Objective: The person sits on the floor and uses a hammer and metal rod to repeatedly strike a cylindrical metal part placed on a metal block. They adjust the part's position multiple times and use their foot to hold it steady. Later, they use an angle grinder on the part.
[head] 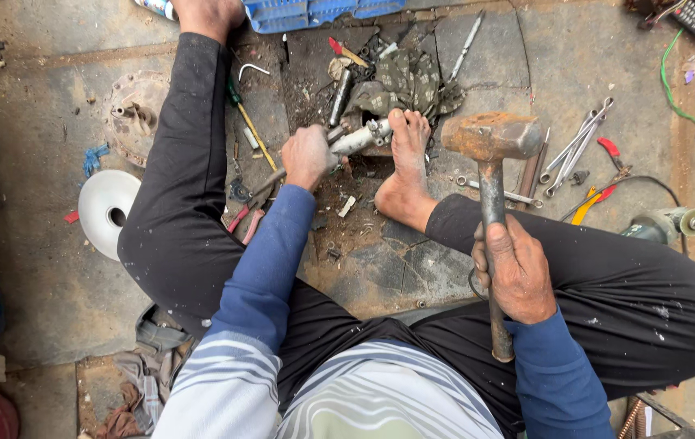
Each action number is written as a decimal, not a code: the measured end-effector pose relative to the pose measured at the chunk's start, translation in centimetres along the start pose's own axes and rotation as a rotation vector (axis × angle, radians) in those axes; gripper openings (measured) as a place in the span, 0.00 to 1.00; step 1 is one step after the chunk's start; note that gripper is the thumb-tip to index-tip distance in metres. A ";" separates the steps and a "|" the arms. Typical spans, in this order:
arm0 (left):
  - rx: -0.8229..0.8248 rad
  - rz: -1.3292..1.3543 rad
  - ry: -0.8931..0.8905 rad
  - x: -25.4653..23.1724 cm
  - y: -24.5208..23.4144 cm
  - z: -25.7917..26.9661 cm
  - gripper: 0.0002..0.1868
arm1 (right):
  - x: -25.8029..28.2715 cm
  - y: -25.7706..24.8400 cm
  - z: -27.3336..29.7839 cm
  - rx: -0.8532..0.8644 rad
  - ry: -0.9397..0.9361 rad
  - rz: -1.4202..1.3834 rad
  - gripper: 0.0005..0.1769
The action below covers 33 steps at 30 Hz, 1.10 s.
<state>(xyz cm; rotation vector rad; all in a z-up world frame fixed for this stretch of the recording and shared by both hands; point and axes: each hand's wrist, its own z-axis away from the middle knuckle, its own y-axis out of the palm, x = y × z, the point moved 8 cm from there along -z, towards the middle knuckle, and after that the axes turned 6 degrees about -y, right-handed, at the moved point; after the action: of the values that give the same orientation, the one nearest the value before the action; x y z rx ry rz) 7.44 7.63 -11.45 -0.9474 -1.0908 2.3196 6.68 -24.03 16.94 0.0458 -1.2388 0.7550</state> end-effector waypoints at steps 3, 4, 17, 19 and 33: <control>-0.080 -0.003 0.066 -0.8 -2.6 1.1 0.31 | -0.2 -0.1 0.2 0.002 0.002 -0.013 0.27; -0.062 0.025 0.053 -1.1 -3.3 1.4 0.33 | -0.3 -0.3 0.2 0.003 0.000 -0.018 0.27; -0.215 0.748 0.210 -8.6 -11.5 4.6 0.23 | -1.5 -1.2 0.1 -0.034 0.014 -0.093 0.29; -0.143 1.113 0.385 -10.6 -11.9 5.4 0.19 | -1.5 -1.2 0.0 -0.033 0.010 -0.103 0.29; -0.252 0.660 0.790 -19.2 -7.2 8.8 0.26 | -1.7 -2.3 0.0 -0.088 0.052 -0.113 0.30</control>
<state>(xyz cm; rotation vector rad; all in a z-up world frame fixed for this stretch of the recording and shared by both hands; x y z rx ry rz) 14.83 -4.07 6.09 -2.3375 -0.7869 1.8811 7.71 -26.58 16.26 0.0236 -1.2079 0.5997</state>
